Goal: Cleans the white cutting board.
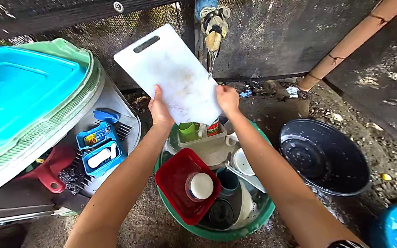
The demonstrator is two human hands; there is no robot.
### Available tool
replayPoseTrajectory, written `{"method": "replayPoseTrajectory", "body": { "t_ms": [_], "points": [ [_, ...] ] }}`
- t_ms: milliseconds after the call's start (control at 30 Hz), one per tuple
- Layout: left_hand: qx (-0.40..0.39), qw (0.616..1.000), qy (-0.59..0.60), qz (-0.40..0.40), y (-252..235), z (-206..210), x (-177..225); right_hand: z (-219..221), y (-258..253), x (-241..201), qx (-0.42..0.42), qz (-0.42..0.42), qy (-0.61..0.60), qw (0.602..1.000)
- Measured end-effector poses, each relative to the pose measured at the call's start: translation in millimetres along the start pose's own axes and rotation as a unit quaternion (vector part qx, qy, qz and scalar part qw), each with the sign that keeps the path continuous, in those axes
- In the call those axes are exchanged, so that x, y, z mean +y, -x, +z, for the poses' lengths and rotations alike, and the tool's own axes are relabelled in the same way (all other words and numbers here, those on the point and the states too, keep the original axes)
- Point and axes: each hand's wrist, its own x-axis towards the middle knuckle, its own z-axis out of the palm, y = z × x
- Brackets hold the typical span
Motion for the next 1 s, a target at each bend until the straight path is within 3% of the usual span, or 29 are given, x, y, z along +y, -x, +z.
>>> {"method": "replayPoseTrajectory", "body": {
  "t_ms": [33,100,200,267,400,567,700,767,1000],
  "points": [
    [0.002,1.000,0.013,-0.018,2,0,-3,6,9,-6,0.029,-0.028,0.105,0.994],
    [0.000,0.999,0.028,-0.039,5,-2,-9,27,25,-8,0.044,-0.096,0.195,0.975],
    [0.002,0.999,-0.001,-0.050,12,-4,-17,56,56,-12,-0.007,-0.206,0.190,0.960],
    [0.011,0.998,-0.044,-0.051,24,-3,-19,64,64,-18,-0.063,-0.221,0.175,0.957],
    [-0.006,0.987,-0.138,-0.083,55,-12,-17,56,34,-13,-0.073,-0.214,0.151,0.962],
    [-0.006,0.975,-0.180,-0.127,80,-14,-10,38,9,-20,-0.041,-0.076,0.164,0.983],
    [-0.018,0.974,-0.177,-0.137,79,-16,-8,56,52,-37,-0.049,-0.242,0.176,0.953],
    [-0.021,0.975,-0.175,-0.137,82,-17,-6,58,54,-42,-0.099,-0.255,0.169,0.947],
    [-0.070,0.953,-0.256,-0.144,104,-22,6,9,-13,-48,-0.067,-0.083,0.202,0.974]
  ]
}}
